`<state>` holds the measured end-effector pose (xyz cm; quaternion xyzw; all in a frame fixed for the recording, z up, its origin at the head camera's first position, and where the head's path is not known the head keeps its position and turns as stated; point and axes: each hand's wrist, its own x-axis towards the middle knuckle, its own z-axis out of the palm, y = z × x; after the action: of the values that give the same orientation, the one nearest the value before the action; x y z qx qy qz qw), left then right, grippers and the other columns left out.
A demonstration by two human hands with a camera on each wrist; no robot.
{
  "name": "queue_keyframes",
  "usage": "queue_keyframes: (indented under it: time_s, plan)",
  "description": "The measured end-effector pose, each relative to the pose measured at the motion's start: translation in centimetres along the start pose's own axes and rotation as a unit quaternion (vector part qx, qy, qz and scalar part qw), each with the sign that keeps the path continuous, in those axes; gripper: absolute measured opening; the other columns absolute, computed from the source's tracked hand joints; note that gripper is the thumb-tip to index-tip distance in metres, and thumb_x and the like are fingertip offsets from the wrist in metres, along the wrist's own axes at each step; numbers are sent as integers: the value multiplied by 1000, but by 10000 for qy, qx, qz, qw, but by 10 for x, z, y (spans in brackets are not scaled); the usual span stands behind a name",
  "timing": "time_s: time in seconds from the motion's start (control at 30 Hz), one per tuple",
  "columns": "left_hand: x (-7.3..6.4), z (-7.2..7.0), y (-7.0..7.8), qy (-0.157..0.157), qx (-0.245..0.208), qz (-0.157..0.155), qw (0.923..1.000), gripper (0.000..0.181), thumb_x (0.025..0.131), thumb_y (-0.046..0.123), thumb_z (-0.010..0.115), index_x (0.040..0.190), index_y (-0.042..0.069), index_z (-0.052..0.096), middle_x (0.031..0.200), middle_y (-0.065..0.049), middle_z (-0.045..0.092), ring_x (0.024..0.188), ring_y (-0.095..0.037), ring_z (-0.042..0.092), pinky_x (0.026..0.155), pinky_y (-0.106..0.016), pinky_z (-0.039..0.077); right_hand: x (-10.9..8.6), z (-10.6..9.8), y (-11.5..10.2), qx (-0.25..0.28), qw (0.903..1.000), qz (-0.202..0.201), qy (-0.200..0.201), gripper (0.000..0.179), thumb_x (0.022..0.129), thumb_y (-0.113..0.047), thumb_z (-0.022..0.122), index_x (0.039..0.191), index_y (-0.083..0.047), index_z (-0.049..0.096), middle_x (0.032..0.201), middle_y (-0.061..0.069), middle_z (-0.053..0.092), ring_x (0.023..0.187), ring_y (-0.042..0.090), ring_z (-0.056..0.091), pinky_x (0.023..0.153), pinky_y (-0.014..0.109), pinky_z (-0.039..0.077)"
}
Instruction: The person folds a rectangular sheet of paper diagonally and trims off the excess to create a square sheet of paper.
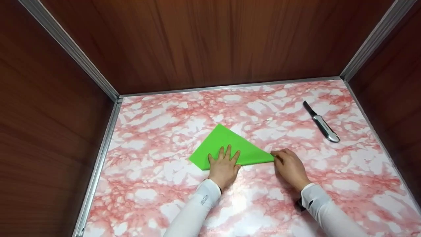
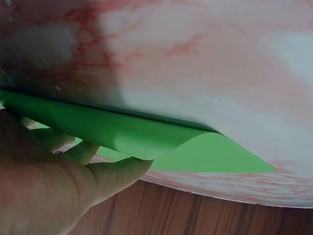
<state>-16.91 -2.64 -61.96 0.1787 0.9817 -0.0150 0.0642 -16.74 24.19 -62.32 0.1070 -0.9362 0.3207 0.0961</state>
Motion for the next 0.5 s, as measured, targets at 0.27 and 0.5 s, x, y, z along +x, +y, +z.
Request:
queue_keyframes:
  time_s: [0.27,0.5]
  plan:
    - [0,1,0,3,-19,30,10000,58,101,57,29,155,36,23,161,-6,18,144,-33,19,96,-75,26,-1,-1,3,150,9998,45,-104,35,86,1,62,119,-6,69,103,6,64,96,25,59,83,45,46]
    - [-1,-1,1,-61,16,26,10000,58,101,57,29,155,36,21,161,-6,15,145,-33,18,96,-74,26,-3,-3,5,212,9997,-23,-150,43,86,5,62,127,-6,64,106,9,64,99,27,59,85,48,46]
